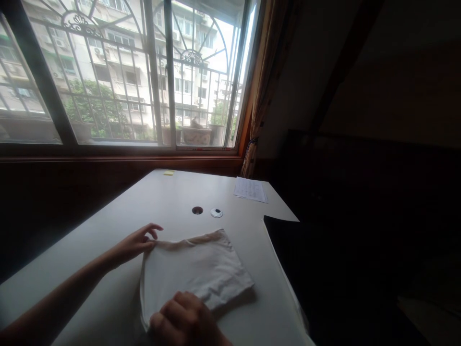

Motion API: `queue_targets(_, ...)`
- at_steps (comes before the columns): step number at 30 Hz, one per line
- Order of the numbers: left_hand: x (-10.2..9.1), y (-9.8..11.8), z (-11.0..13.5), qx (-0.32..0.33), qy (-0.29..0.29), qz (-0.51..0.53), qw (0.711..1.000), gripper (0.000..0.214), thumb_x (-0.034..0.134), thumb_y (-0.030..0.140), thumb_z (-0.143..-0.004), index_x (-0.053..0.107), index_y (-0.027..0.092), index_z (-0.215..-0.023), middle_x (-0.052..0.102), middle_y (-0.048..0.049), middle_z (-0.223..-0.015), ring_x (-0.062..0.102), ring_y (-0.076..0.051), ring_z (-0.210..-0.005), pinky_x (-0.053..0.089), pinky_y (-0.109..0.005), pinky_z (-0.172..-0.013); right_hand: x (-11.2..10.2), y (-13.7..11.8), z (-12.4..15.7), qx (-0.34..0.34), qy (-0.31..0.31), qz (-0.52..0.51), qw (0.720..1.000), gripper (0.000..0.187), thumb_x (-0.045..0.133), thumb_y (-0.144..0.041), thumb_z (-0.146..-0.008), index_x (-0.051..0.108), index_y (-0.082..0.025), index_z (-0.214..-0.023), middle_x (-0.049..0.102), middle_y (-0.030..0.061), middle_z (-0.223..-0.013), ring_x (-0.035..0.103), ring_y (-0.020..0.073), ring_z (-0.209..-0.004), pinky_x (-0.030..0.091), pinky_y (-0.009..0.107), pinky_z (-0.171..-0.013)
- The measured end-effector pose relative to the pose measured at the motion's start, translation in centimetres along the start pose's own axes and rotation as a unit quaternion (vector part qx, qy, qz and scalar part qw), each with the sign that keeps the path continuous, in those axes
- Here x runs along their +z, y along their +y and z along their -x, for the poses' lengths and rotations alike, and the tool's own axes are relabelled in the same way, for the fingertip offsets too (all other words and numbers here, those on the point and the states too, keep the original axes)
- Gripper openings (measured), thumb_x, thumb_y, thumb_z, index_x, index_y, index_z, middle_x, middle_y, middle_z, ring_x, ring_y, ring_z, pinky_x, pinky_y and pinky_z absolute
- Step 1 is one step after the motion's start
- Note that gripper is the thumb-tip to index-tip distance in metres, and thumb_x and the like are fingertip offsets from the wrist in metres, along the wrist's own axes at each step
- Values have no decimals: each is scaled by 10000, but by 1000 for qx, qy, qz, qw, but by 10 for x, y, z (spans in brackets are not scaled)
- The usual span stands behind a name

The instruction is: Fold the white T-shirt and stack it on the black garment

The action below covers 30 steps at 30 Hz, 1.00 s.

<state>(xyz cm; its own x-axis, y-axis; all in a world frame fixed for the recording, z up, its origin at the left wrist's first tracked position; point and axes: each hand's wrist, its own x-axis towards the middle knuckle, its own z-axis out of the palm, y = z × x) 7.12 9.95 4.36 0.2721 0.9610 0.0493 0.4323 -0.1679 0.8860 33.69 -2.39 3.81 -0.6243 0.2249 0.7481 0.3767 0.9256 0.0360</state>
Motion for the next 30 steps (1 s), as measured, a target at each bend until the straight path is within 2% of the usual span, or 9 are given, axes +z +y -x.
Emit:
queue_targets(3, 0, -15, 6, 14, -10, -66, 998, 412, 607, 276, -799, 603, 207, -1206, 591, -45, -1042, 596, -168, -748, 519, -304, -675, 15, -2, 12, -47, -91, -2, 995, 171, 594, -298, -961, 565, -231, -807, 562, -38, -641, 509, 129, -554, 387, 260, -507)
queue_targets(6, 1, -11, 11, 78, 16, -155, 985, 339, 603, 265, -853, 649, 226, -1186, 608, -87, -1134, 637, -247, -945, 547, -394, -838, 16, 1, 18, -55, -115, -42, 991, 251, 606, -397, -973, 572, -238, -780, 591, -47, -664, 517, 122, -562, 406, 255, -518)
queue_targets(8, 6, 2, 13, 125, 46, -240, 962, 339, 587, 209, -865, 665, 238, -1194, 613, -102, -1195, 616, -291, -1055, 526, -446, -917, 7, 11, 17, -8, -110, -66, 992, 218, 579, -360, -983, 603, -230, -809, 619, -28, -701, 553, 125, -607, 452, 249, -569)
queue_targets(10, 16, 17, 13, 160, 62, -316, 933, 377, 556, 145, -869, 666, 239, -1217, 621, -106, -1235, 589, -313, -1132, 502, -478, -972, -4, 29, 14, 85, -122, -80, 986, 133, 542, -258, -982, 652, -214, -921, 667, 9, -810, 618, 140, -731, 512, 258, -688)
queue_targets(13, 41, 35, 10, 203, 40, -373, 904, 409, 487, 115, -919, 647, 234, -1276, 626, -105, -1307, 524, -312, -1284, 444, -491, -1076, -13, 72, 13, 215, -144, -56, 964, 266, 497, -145, -961, 665, -180, -1165, 709, 81, -1069, 655, 190, -1017, 538, 328, -926)
queue_targets(18, 83, 28, 4, 261, -34, -407, 875, 523, 460, 175, -988, 444, 240, -1507, 447, -82, -1557, 273, -318, -1496, 202, -586, -1216, 3, 136, 22, 262, -214, 22, 941, 395, 450, -184, -991, 608, -133, -1350, 587, 143, -1428, 503, 247, -1359, 391, 439, -1163)
queue_targets(21, 91, 11, 1, 240, -62, -405, 880, 527, 403, 370, -1059, 330, 254, -1568, 344, -76, -1610, 237, -320, -1510, 176, -599, -1215, 11, 154, 26, 269, -275, 30, 923, 471, 422, -276, -1023, 495, -160, -1473, 465, 117, -1546, 370, 254, -1462, 277, 482, -1219)
queue_targets(25, 86, -1, -1, 171, -74, -429, 884, 603, 270, 562, -1062, 197, 288, -1594, 202, -33, -1650, 175, -289, -1529, 150, -553, -1233, 8, 168, 31, 321, -344, 17, 882, 636, 277, -548, -1043, 313, -209, -1580, 227, 65, -1660, 157, 244, -1542, 119, 490, -1251)
queue_targets(30, 78, 0, 1, 121, -82, -437, 887, 642, 203, 623, -1045, 161, 293, -1594, 123, -10, -1655, 149, -276, -1535, 157, -541, -1234, 3, 191, 46, 386, -350, 21, 853, 704, 191, -645, -1016, 217, -263, -1606, 91, -6, -1681, 47, 230, -1557, 53, 507, -1244)
